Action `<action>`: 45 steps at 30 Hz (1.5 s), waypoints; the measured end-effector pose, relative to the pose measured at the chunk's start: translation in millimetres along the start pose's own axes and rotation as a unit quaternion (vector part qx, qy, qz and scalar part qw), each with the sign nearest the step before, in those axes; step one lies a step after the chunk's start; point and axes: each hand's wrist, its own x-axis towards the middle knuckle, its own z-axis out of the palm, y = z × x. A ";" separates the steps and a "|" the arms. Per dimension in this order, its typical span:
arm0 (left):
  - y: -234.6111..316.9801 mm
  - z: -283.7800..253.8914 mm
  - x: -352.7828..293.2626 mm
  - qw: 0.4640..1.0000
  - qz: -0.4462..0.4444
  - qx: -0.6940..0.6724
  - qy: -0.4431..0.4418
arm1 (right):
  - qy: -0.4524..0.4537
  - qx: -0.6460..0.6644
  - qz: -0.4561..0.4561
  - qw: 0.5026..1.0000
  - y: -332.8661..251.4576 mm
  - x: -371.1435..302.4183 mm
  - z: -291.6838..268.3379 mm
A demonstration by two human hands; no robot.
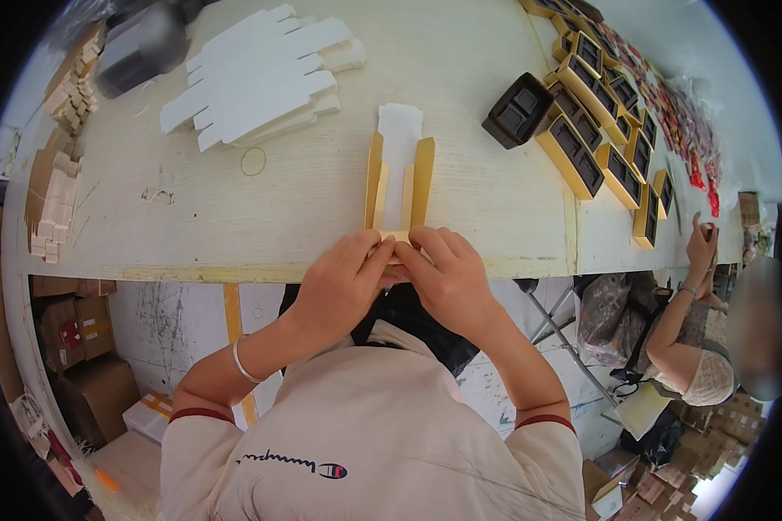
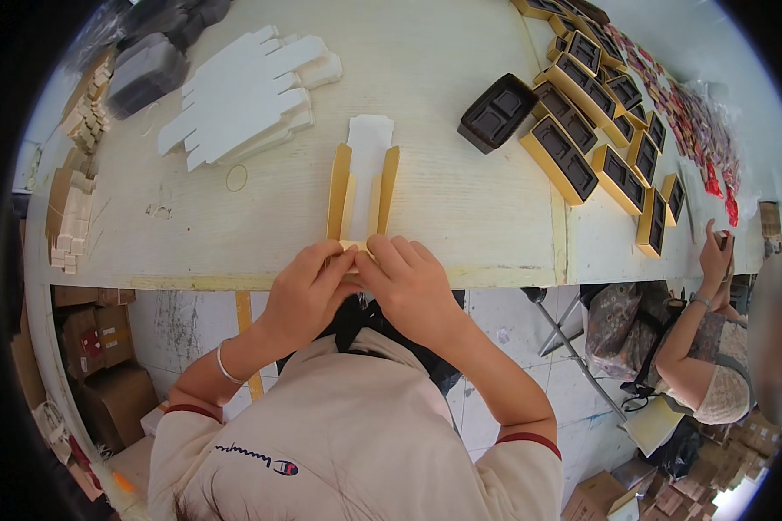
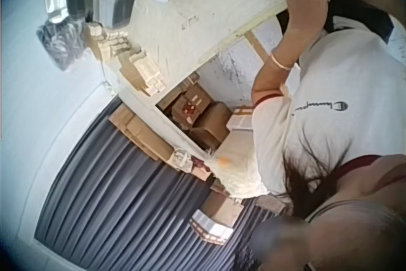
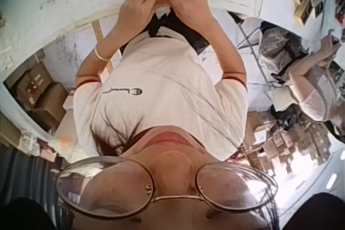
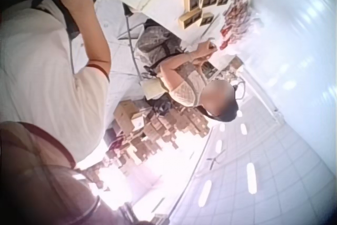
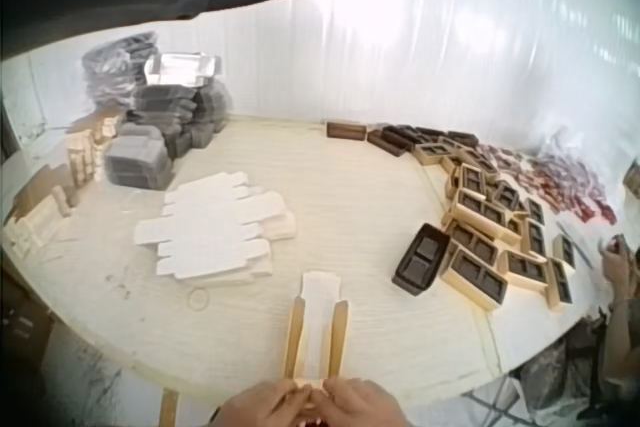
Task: The person folds white cardboard pieces into rectangular box shapes and inserts black plastic trays into them. The person repeats this process multiple times, placing completed boxes on the table.
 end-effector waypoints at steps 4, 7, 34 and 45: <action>-9.6 -3.5 4.7 0.999 0.029 -0.022 -0.006 | -0.045 -0.015 0.012 0.999 -5.3 5.0 -0.6; -10.7 -10.3 11.7 0.998 0.017 -0.014 -0.066 | -0.118 -0.023 0.044 0.992 -9.7 6.8 -2.5; -18.3 -20.7 18.6 0.989 0.024 0.022 -0.146 | -0.102 0.040 -0.042 0.993 12.2 -1.6 -2.8; -52.3 -51.2 48.8 0.972 0.173 0.105 -0.124 | -0.045 -0.042 0.017 0.998 16.4 0.5 -38.1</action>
